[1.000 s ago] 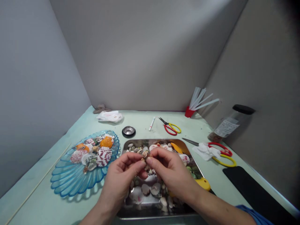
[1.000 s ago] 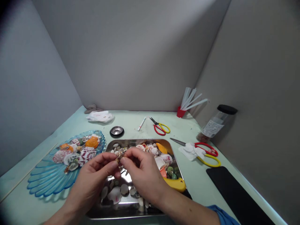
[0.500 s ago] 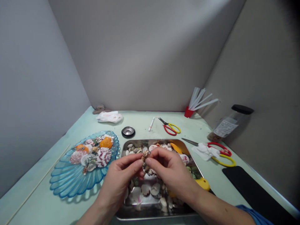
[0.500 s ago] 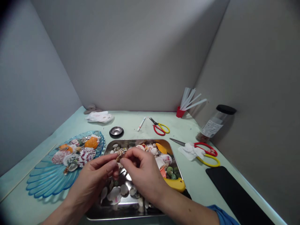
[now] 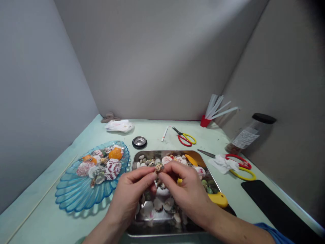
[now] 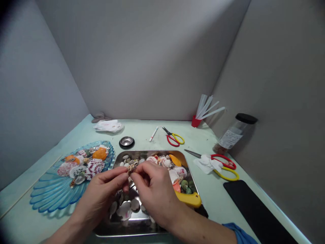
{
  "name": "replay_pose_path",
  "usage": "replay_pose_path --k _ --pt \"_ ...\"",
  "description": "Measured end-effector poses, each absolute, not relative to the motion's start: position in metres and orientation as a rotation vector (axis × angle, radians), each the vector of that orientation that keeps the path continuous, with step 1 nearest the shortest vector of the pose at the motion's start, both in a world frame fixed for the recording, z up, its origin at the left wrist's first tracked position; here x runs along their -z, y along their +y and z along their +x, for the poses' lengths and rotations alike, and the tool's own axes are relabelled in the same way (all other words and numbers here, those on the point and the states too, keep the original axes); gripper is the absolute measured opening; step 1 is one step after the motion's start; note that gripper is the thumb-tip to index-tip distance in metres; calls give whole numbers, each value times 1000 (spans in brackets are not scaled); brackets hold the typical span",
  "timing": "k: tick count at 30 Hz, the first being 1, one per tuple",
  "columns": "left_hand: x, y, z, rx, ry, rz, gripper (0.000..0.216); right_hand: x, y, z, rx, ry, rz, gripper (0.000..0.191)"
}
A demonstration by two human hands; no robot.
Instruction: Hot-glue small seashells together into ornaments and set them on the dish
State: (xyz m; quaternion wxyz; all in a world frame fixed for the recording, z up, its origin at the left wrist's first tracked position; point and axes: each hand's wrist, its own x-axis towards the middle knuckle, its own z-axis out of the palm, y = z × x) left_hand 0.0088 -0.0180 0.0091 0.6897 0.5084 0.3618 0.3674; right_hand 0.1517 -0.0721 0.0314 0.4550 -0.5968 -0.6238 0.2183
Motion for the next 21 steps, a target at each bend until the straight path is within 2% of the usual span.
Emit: replay_pose_path --k 4,9,21 --pt "-7 -17 9 -828 809 1107 18 -30 -72 151 -529 -1530 -1472 19" --pt "-6 -17 10 -855 840 1106 22 -30 -69 152 -724 -1428 -1476 18" --pt "-6 -17 8 -875 838 1174 16 -33 -68 154 -860 -1353 -1494 17"
